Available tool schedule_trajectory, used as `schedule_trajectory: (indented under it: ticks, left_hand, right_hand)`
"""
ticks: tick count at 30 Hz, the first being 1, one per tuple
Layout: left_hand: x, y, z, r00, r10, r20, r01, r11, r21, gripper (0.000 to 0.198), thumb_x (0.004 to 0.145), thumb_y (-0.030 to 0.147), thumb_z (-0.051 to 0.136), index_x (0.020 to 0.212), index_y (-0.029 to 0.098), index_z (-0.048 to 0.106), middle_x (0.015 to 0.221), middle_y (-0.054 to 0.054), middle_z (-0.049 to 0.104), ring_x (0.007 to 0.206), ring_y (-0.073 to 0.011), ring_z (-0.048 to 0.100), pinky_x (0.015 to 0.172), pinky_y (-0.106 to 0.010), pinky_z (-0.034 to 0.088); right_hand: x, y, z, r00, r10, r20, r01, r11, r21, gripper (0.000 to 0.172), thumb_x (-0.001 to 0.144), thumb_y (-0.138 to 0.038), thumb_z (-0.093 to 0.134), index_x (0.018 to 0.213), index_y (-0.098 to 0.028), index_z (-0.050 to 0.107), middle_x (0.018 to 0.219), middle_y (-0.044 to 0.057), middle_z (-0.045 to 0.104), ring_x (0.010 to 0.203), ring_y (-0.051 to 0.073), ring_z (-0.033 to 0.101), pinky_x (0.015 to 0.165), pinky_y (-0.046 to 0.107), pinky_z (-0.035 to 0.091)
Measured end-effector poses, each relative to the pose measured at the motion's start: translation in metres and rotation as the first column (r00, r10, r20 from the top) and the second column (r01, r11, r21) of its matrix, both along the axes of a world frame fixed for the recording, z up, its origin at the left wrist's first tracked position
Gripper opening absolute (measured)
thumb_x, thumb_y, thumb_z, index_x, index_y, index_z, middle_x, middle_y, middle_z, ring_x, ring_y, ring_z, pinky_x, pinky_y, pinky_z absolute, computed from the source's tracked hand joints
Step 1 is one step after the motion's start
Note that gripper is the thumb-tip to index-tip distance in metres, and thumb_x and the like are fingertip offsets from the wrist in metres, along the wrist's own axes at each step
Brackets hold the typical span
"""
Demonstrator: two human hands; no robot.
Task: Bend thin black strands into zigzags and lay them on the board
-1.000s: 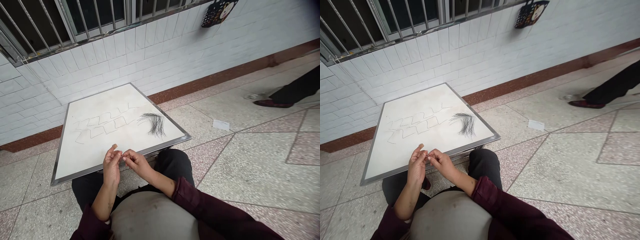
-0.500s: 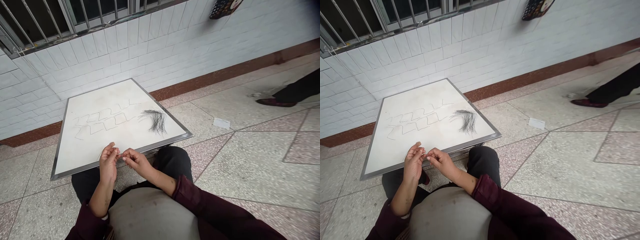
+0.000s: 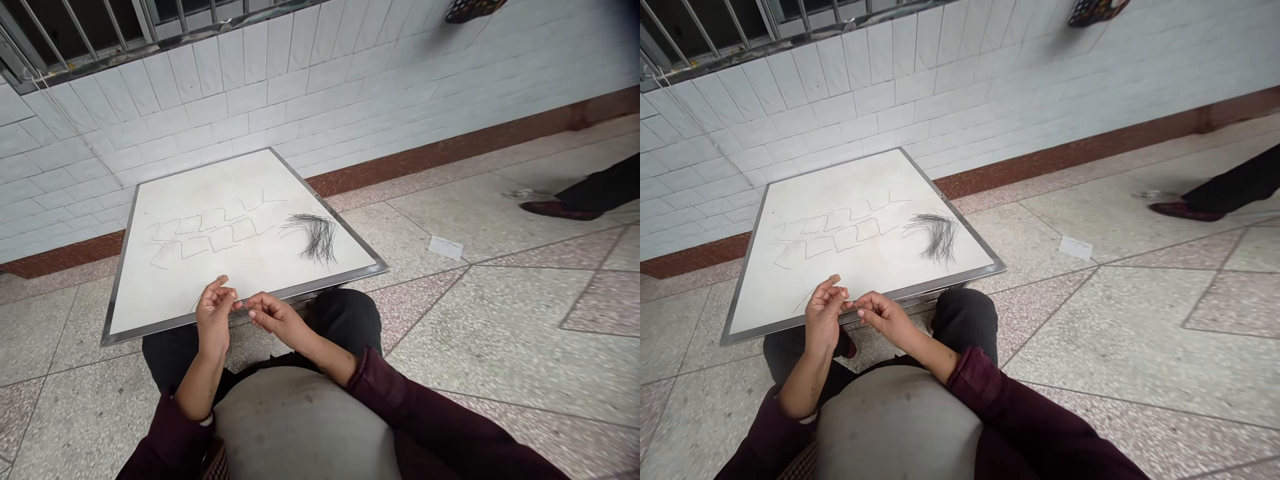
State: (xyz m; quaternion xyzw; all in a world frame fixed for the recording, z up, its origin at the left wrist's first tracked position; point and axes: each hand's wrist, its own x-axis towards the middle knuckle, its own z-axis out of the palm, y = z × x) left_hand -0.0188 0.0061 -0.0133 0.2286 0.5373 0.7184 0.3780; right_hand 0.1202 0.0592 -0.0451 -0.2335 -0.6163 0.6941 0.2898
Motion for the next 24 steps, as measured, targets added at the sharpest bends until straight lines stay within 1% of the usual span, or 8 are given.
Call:
schedule_trajectory:
  ticks: [4, 10, 14, 16, 18, 20, 22, 24]
  left_hand:
    - [-0.001, 0.000, -0.001, 1.000, -0.010, -0.020, 0.010, 1.000, -0.018, 0.037, 0.068, 0.029, 0.079, 0.101, 0.019, 0.067, 0.089, -0.002, 0.060, 0.077, -0.0120, 0.057, 0.063, -0.025, 0.054]
    - [-0.002, -0.001, -0.003, 1.000, -0.028, -0.009, 0.028, 0.999, -0.021, 0.038, 0.069, 0.028, 0.079, 0.103, 0.019, 0.067, 0.086, -0.002, 0.062, 0.072, -0.0113, 0.058, 0.066, -0.027, 0.053]
    - [-0.003, -0.001, -0.002, 0.999, -0.043, -0.013, 0.042, 0.999, -0.030, 0.037, 0.069, 0.027, 0.079, 0.104, 0.019, 0.067, 0.084, -0.001, 0.063, 0.070, -0.0109, 0.059, 0.066, -0.026, 0.052]
    - [-0.004, -0.002, -0.002, 0.998, -0.060, -0.022, 0.060, 0.998, -0.036, 0.037, 0.069, 0.026, 0.078, 0.104, 0.020, 0.067, 0.083, 0.000, 0.063, 0.068, -0.0104, 0.059, 0.066, -0.026, 0.051]
    - [-0.004, -0.002, -0.002, 0.997, -0.076, -0.031, 0.075, 0.996, -0.039, 0.037, 0.069, 0.025, 0.078, 0.105, 0.020, 0.068, 0.085, -0.001, 0.064, 0.068, -0.0103, 0.059, 0.066, -0.026, 0.051]
    - [-0.005, -0.003, -0.002, 0.996, -0.083, -0.037, 0.082, 0.996, -0.033, 0.037, 0.068, 0.024, 0.078, 0.103, 0.019, 0.068, 0.092, -0.003, 0.066, 0.069, -0.0105, 0.059, 0.064, -0.025, 0.051]
    - [-0.004, -0.003, -0.003, 0.995, -0.086, -0.041, 0.085, 0.996, -0.021, 0.036, 0.067, 0.024, 0.079, 0.101, 0.019, 0.068, 0.100, -0.006, 0.067, 0.071, -0.0110, 0.060, 0.062, -0.025, 0.051]
    - [-0.003, -0.003, -0.002, 0.995, -0.089, -0.043, 0.088, 0.996, -0.015, 0.036, 0.065, 0.023, 0.080, 0.099, 0.018, 0.068, 0.102, -0.006, 0.067, 0.071, -0.0112, 0.060, 0.060, -0.024, 0.051]
  right_hand:
    - [0.001, 0.000, -0.002, 1.000, 0.002, -0.021, -0.001, 1.000, 0.027, 0.031, 0.086, -0.045, 0.063, 0.104, -0.019, 0.059, 0.068, -0.004, 0.051, 0.056, 0.008, 0.042, 0.051, 0.020, 0.034]
    - [0.001, -0.001, 0.000, 0.999, -0.042, 0.008, 0.041, 0.997, 0.070, 0.034, 0.083, -0.047, 0.064, 0.105, -0.020, 0.061, 0.068, -0.004, 0.052, 0.058, 0.010, 0.046, 0.054, 0.022, 0.037]
    - [0.002, -0.001, -0.001, 0.997, -0.064, 0.031, 0.058, 0.987, 0.148, 0.031, 0.083, -0.046, 0.065, 0.102, -0.021, 0.066, 0.066, -0.003, 0.054, 0.058, 0.010, 0.047, 0.058, 0.024, 0.040]
    - [0.002, -0.001, -0.001, 0.996, -0.077, 0.042, 0.067, 0.977, 0.200, 0.029, 0.084, -0.044, 0.065, 0.101, -0.021, 0.067, 0.068, -0.002, 0.057, 0.058, 0.011, 0.048, 0.057, 0.024, 0.041]
    - [0.004, 0.001, -0.001, 0.994, -0.089, 0.061, 0.069, 0.960, 0.271, 0.027, 0.085, -0.043, 0.064, 0.100, -0.021, 0.069, 0.076, 0.001, 0.064, 0.060, 0.011, 0.051, 0.057, 0.024, 0.042]
    - [0.005, 0.005, 0.000, 0.993, -0.083, 0.081, 0.049, 0.932, 0.359, 0.027, 0.086, -0.042, 0.062, 0.102, -0.021, 0.070, 0.086, 0.003, 0.069, 0.064, 0.012, 0.055, 0.060, 0.025, 0.045]
    - [0.008, 0.010, 0.003, 0.994, -0.057, 0.093, 0.009, 0.893, 0.451, 0.026, 0.089, -0.041, 0.059, 0.104, -0.022, 0.071, 0.089, 0.005, 0.071, 0.070, 0.014, 0.059, 0.065, 0.027, 0.047]
    - [0.011, 0.015, 0.006, 0.995, -0.025, 0.098, -0.031, 0.844, 0.535, 0.025, 0.091, -0.039, 0.057, 0.105, -0.023, 0.071, 0.089, 0.006, 0.071, 0.076, 0.016, 0.061, 0.071, 0.029, 0.049]
